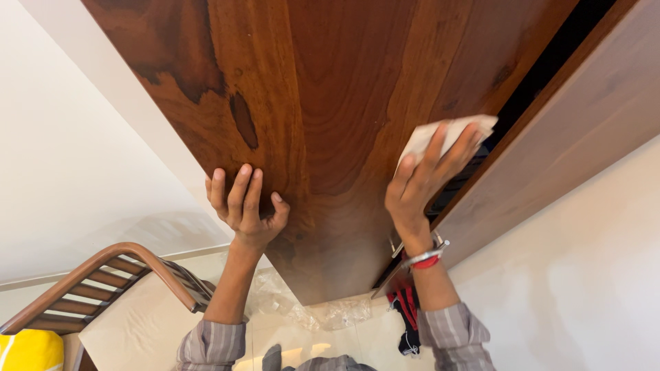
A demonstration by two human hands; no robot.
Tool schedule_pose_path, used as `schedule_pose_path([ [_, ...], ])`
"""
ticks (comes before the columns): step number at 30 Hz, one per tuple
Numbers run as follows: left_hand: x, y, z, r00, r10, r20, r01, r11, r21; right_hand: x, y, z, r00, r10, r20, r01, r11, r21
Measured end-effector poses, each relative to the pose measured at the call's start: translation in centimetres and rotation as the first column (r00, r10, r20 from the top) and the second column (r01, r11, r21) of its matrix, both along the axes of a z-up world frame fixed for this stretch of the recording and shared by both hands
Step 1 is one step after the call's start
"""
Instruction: The person sprays a liquid from a bottle onto a white cloth and wipes the surface of a wooden wardrobe door. They continue wiping the door repeatedly with the cloth, moving across the surface and around the handle area.
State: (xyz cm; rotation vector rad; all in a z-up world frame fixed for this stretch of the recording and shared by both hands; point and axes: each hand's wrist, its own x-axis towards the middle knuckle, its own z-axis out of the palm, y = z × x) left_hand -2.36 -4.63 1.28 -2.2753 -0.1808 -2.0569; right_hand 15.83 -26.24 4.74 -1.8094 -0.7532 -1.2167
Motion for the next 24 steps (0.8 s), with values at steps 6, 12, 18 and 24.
schedule_pose_path([
  [6, 0.1, -0.1, 0.2, 1.000, 0.011, 0.013, -0.011, 1.000, 0.005, -2.4, 3.6, 2.5, 0.996, 0.045, 0.072, -0.036, 0.991, -0.129],
  [12, -0.4, -0.3, 0.6, 1.000, -0.016, -0.012, 0.016, 1.000, -0.011, -5.0, 4.6, -6.3, 0.978, 0.101, 0.184, -0.046, 0.958, -0.282],
  [18, -0.1, -0.4, 0.7, 1.000, -0.007, 0.014, 0.007, 1.000, -0.003, -5.3, 5.4, -1.4, 0.999, 0.051, -0.009, -0.051, 0.999, 0.004],
  [24, 0.1, -0.4, 0.4, 0.998, 0.007, 0.067, -0.005, 0.999, -0.034, -6.8, 8.8, 0.6, 0.989, 0.106, 0.107, -0.089, 0.984, -0.155],
])
